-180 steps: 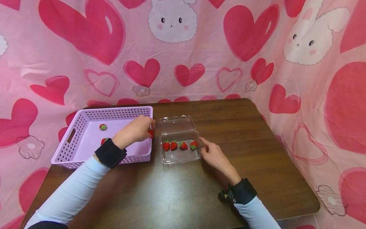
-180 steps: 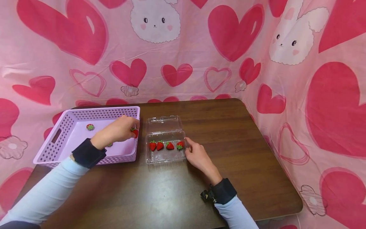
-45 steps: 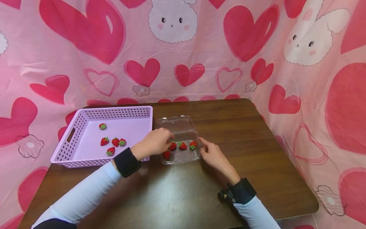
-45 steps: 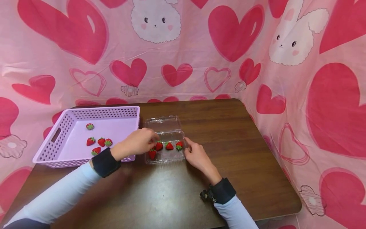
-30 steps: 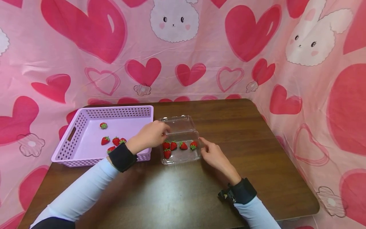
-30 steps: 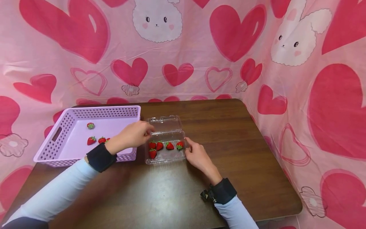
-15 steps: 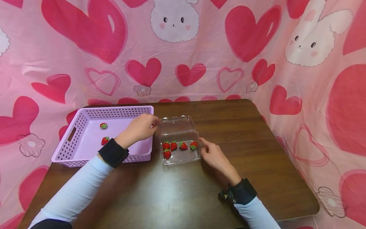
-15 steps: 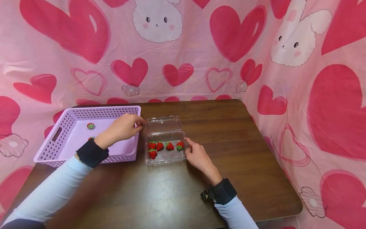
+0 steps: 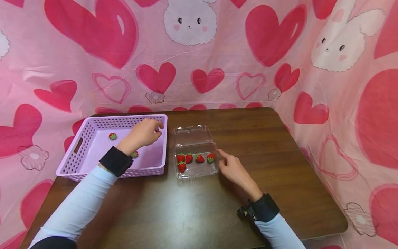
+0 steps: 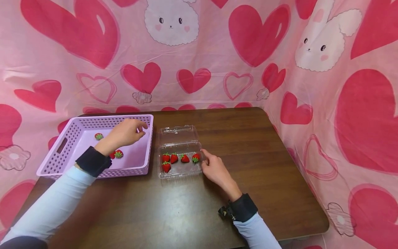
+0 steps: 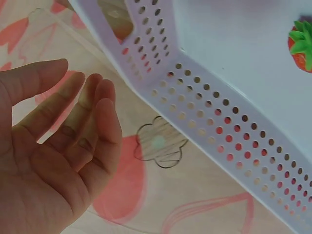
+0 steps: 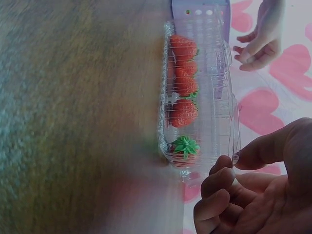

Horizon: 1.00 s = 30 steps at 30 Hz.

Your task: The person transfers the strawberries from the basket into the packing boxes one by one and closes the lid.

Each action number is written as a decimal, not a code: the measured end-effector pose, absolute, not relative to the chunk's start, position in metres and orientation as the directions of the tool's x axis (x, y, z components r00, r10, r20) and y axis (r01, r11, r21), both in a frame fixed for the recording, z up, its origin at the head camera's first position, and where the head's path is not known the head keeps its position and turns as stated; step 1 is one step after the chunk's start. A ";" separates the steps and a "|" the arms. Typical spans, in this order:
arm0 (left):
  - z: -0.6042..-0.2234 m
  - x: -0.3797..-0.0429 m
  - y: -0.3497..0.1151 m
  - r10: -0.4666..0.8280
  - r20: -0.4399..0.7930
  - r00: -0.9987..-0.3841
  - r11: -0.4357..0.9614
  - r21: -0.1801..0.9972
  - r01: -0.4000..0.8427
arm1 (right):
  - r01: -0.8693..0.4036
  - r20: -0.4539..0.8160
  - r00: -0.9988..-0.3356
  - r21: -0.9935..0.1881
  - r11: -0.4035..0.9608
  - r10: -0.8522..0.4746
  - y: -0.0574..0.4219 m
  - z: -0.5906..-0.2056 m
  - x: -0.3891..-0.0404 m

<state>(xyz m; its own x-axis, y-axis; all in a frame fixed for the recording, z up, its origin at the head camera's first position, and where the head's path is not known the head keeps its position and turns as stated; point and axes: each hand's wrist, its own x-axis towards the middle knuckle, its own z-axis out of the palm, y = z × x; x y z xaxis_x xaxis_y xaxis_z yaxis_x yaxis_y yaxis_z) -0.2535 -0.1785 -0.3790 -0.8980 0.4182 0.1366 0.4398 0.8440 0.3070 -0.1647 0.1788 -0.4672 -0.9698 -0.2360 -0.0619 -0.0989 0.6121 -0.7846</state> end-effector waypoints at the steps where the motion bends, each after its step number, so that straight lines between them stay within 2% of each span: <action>1: -0.379 -0.255 -0.180 0.413 0.130 -0.901 0.847 0.308 0.433 | -0.095 -0.065 -0.970 -0.786 0.611 -0.235 0.179 -0.467 -0.164; 13: -0.381 -0.267 -0.209 0.335 0.043 -0.941 0.887 0.322 0.331 | -0.114 -0.048 -0.968 -0.791 0.601 -0.247 0.180 -0.468 -0.165; 30: -0.383 -0.277 -0.239 0.259 0.012 -0.966 0.904 0.350 0.247 | -0.118 -0.044 -0.969 -0.781 0.614 -0.243 0.180 -0.469 -0.166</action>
<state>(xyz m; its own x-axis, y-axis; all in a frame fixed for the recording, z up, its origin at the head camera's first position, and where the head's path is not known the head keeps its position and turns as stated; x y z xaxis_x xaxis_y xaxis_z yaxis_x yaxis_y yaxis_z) -0.2767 -0.2392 -0.3831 -0.9658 0.2590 0.0125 0.2469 0.9038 0.3496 -0.1657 0.1801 -0.4693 -0.9689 -0.2435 -0.0445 -0.1184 0.6137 -0.7806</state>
